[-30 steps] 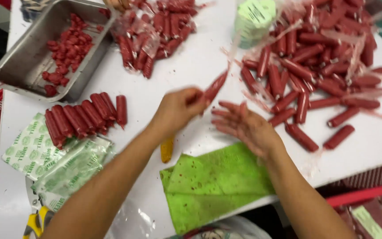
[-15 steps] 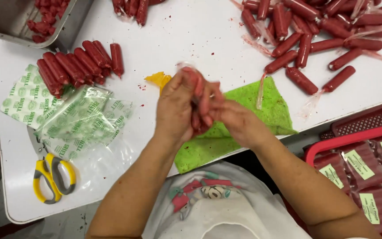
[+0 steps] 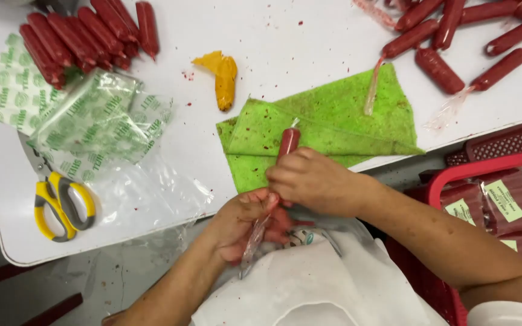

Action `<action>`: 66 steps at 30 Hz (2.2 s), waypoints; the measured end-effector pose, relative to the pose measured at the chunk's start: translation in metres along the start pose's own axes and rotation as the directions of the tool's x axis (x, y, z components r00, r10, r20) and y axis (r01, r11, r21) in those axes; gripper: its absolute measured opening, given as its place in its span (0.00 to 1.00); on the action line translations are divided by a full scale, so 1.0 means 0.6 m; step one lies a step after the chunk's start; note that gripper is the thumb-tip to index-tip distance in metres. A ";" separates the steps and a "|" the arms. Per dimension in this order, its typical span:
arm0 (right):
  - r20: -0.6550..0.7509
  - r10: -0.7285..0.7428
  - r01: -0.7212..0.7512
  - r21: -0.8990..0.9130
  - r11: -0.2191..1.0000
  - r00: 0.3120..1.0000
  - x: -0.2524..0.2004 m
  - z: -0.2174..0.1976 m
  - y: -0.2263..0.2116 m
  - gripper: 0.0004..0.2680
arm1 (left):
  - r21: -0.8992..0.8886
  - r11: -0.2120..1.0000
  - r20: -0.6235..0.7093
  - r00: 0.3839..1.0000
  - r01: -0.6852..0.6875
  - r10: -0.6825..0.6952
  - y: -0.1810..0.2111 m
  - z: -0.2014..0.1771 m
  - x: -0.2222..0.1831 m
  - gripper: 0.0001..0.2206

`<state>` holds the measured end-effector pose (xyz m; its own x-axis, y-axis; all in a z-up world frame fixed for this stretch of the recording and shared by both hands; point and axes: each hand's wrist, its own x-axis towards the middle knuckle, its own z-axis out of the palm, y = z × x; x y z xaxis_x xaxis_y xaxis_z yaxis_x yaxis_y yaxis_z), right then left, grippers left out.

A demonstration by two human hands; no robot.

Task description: The person repeatedly picks up individual sausages, places them into clear plastic bags, and ties the bags closed by hand. The person then places the tied bags onto a pile on the table. The process is repeated continuously throughout the clip.

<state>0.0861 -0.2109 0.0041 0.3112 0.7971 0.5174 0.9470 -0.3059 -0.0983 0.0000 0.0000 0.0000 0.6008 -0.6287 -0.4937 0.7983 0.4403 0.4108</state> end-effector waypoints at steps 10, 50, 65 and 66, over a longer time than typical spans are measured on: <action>0.209 0.415 -0.205 0.977 -0.054 0.886 0.040 -0.118 -0.046 0.05 | 0.664 -0.229 0.708 0.499 -0.712 0.500 0.096 0.020 0.021 0.04; -0.028 0.971 -0.343 0.933 0.111 0.236 0.053 0.046 0.037 0.11 | 0.832 0.043 0.159 0.311 -0.553 0.937 0.129 0.074 0.156 0.10; 0.174 0.932 -0.803 0.571 0.168 0.319 0.129 -0.130 0.203 0.06 | 0.914 -0.335 0.214 0.431 0.228 0.877 0.584 -0.020 0.331 0.14; 0.165 0.934 -0.804 0.570 0.173 0.317 0.122 -0.140 0.215 0.06 | 0.914 -0.341 0.222 0.430 0.221 0.875 0.604 -0.056 0.360 0.14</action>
<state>0.2243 -0.2360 0.1006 0.9963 0.0530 -0.0675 -0.0410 -0.3968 -0.9170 0.4203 0.0455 0.0166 0.9477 -0.0271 0.3179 -0.1764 -0.8748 0.4513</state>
